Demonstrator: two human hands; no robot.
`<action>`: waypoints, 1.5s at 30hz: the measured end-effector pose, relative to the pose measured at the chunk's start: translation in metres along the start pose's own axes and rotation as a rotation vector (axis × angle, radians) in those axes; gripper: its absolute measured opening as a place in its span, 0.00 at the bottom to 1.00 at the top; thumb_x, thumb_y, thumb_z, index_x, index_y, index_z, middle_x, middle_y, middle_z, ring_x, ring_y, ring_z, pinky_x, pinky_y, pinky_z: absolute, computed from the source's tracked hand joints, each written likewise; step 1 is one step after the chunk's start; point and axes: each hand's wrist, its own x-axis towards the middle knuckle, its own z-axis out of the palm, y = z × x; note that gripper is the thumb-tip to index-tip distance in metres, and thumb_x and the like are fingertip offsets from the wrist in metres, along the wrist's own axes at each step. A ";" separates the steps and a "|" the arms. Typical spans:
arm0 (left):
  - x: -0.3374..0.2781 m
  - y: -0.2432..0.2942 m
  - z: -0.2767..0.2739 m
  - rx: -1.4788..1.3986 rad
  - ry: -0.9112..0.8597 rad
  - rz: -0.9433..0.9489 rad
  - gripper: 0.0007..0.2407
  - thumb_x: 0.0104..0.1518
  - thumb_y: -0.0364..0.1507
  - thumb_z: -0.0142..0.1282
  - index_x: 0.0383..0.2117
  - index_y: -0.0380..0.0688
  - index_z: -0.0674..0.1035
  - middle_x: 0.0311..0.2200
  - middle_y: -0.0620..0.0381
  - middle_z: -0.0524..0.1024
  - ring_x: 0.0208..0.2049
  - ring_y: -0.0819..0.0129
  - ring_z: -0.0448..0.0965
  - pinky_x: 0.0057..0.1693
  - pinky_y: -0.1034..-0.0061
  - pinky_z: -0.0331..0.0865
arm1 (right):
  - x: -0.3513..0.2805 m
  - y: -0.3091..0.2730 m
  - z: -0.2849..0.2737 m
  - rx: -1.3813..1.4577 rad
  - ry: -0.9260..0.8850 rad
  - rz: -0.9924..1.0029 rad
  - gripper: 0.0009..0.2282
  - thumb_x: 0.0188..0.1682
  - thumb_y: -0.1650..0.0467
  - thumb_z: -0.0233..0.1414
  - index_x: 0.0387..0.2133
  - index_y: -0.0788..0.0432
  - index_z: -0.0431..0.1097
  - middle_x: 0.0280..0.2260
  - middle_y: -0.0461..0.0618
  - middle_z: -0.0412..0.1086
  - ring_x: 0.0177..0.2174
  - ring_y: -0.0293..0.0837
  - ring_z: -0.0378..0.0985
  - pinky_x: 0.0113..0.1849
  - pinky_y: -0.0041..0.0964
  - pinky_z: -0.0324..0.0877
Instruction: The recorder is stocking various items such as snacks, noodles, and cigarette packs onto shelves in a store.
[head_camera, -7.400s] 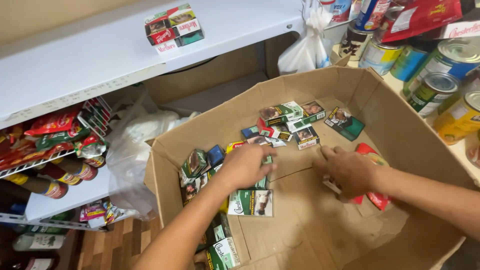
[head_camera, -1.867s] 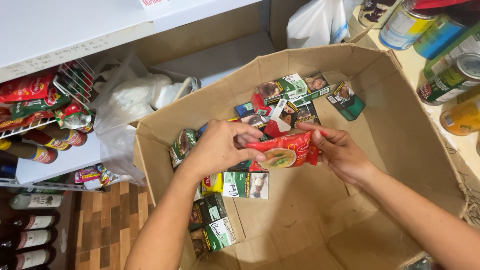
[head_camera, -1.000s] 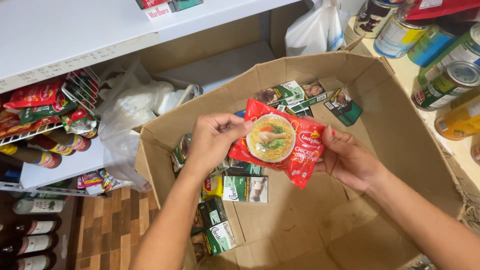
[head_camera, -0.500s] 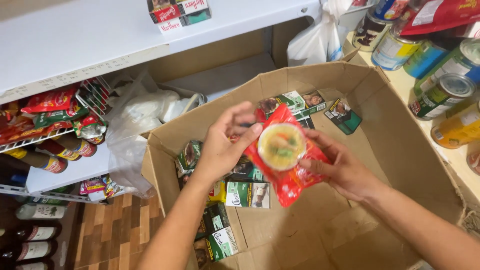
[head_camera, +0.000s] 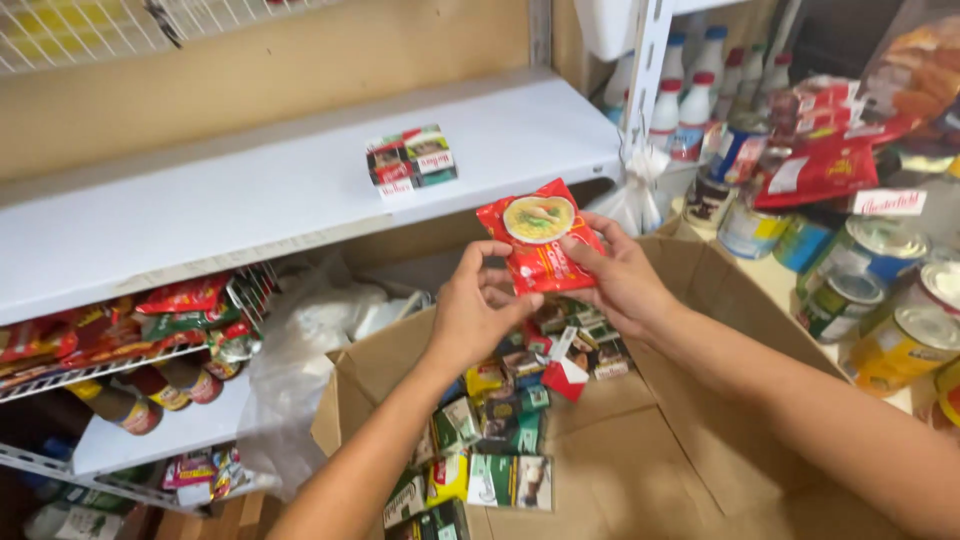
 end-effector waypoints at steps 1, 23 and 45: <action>0.015 -0.004 -0.003 0.007 0.008 0.016 0.28 0.45 0.30 0.73 0.52 0.43 0.69 0.34 0.54 0.82 0.31 0.77 0.82 0.39 0.78 0.78 | 0.016 -0.001 0.002 -0.002 -0.014 -0.014 0.23 0.50 0.71 0.54 0.59 0.56 0.57 0.50 0.53 0.71 0.46 0.49 0.78 0.42 0.46 0.80; 0.133 -0.076 -0.023 0.280 0.457 0.250 0.17 0.49 0.21 0.64 0.47 0.41 0.82 0.37 0.47 0.85 0.33 0.64 0.87 0.41 0.73 0.79 | 0.162 0.033 0.004 -0.858 0.193 -0.757 0.25 0.39 0.70 0.71 0.50 0.60 0.71 0.42 0.53 0.75 0.41 0.43 0.78 0.45 0.36 0.74; 0.122 -0.066 -0.002 1.274 0.185 0.339 0.31 0.45 0.23 0.60 0.61 0.28 0.67 0.65 0.37 0.61 0.69 0.46 0.56 0.71 0.58 0.46 | 0.147 0.024 0.004 -1.695 0.116 -1.248 0.19 0.46 0.70 0.56 0.53 0.59 0.71 0.54 0.55 0.70 0.55 0.55 0.69 0.57 0.56 0.64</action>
